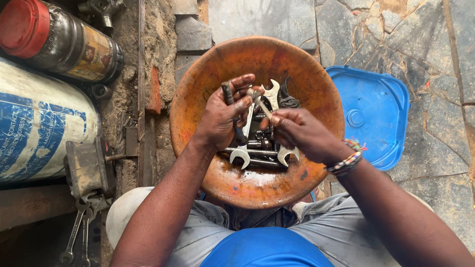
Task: The person sits on the ground and uses two wrenches to loosen and remove a nut from a threaded metal rod. They then inspect the rod and the nut, placing them back into a bowl with other metal parts.
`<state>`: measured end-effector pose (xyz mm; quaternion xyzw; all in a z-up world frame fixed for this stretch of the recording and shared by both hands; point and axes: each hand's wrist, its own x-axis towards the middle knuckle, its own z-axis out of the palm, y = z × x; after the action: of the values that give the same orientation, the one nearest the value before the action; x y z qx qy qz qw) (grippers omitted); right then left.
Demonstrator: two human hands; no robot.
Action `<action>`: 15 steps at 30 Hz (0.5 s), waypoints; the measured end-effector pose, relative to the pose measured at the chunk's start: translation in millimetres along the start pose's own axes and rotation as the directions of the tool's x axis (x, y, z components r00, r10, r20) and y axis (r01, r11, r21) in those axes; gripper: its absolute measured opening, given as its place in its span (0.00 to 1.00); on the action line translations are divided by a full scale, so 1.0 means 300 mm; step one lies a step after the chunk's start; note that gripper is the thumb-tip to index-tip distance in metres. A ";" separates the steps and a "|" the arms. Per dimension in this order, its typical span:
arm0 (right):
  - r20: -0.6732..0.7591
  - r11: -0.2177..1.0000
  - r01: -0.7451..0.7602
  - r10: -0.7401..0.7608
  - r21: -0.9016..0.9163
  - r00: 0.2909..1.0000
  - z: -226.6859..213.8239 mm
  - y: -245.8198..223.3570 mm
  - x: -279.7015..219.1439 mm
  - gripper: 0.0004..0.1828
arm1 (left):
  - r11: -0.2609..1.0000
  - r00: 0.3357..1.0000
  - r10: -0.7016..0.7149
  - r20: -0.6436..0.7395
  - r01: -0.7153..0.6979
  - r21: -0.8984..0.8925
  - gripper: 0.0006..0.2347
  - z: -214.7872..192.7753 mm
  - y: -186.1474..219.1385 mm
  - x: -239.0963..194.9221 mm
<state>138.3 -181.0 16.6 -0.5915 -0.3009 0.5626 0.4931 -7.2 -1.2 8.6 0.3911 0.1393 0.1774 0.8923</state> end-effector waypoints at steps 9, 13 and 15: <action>-0.249 0.998 0.056 -0.056 -0.009 0.967 0.067 -0.052 0.004 0.12 | 1.000 1.000 -0.015 -0.026 0.014 -0.019 0.16 0.007 -0.014 0.020; 0.023 0.937 -0.089 0.086 0.337 0.996 0.015 -0.053 -0.009 0.14 | 0.995 0.998 0.043 -0.035 -0.040 0.088 0.17 -0.006 -0.027 0.008; 0.079 0.920 -0.135 0.114 0.368 0.990 -0.009 -0.062 -0.007 0.16 | 0.996 0.996 0.045 -0.080 -0.039 0.078 0.15 0.002 -0.029 0.024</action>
<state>144.1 -177.3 34.2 -0.4894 -0.1642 0.6559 0.5508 1.3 -4.0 1.8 0.4203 0.1743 0.2065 0.8662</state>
